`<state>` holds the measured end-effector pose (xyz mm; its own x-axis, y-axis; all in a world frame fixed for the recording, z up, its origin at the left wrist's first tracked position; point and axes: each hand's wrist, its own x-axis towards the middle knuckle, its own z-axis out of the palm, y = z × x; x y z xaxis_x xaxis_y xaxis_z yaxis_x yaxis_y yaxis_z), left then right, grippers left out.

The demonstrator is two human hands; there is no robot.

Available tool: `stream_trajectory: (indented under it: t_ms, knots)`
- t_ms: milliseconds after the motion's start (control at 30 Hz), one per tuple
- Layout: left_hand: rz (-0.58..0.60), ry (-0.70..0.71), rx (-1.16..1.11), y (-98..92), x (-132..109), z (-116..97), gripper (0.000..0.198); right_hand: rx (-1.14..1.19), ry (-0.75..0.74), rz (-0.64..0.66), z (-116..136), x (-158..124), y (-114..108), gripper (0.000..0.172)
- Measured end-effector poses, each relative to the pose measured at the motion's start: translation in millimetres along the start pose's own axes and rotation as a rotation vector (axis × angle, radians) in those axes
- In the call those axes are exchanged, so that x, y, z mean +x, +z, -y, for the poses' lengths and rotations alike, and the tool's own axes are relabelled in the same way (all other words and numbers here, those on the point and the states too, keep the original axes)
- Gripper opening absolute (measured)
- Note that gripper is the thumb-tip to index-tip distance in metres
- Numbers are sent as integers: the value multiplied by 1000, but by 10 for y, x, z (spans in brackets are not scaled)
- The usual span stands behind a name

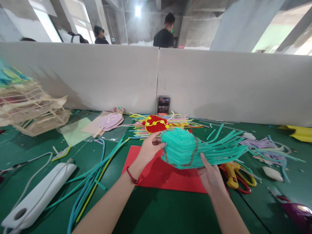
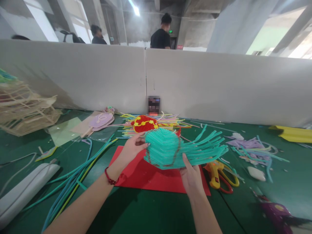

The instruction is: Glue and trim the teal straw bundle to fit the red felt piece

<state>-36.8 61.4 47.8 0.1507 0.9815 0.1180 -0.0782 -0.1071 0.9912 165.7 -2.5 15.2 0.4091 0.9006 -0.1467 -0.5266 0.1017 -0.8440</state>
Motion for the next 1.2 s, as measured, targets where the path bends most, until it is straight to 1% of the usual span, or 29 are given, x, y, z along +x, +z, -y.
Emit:
stream_trajectory:
  t_ms: [333, 467, 600, 900, 1000, 1100, 1200]
  knots:
    - [-30, 0, 27, -68, 17, 1, 37, 25, 9, 35, -13, -1, -19, 65]
    - [-5, -19, -16, -79, 28, -8, 39, 29, 13, 13, -11, -7, -18, 66]
    - [-22, -42, -24, -98, 41, 6, 40, 21, 19, 8, -1, -9, -11, 66]
    - [-11, -48, -55, -101, 37, 48, 32, 12, 15, -1, 1, -17, 6, 67]
    - [-56, -68, -77, -112, 52, 87, 27, 51, 25, 3, 10, -23, 8, 63]
    - [-110, -85, -96, -132, 79, 126, 27, 92, 36, 16, 27, -20, -1, 58]
    - [-118, -122, -111, -128, 81, 147, 28, 124, 40, 41, 47, -9, -14, 54]
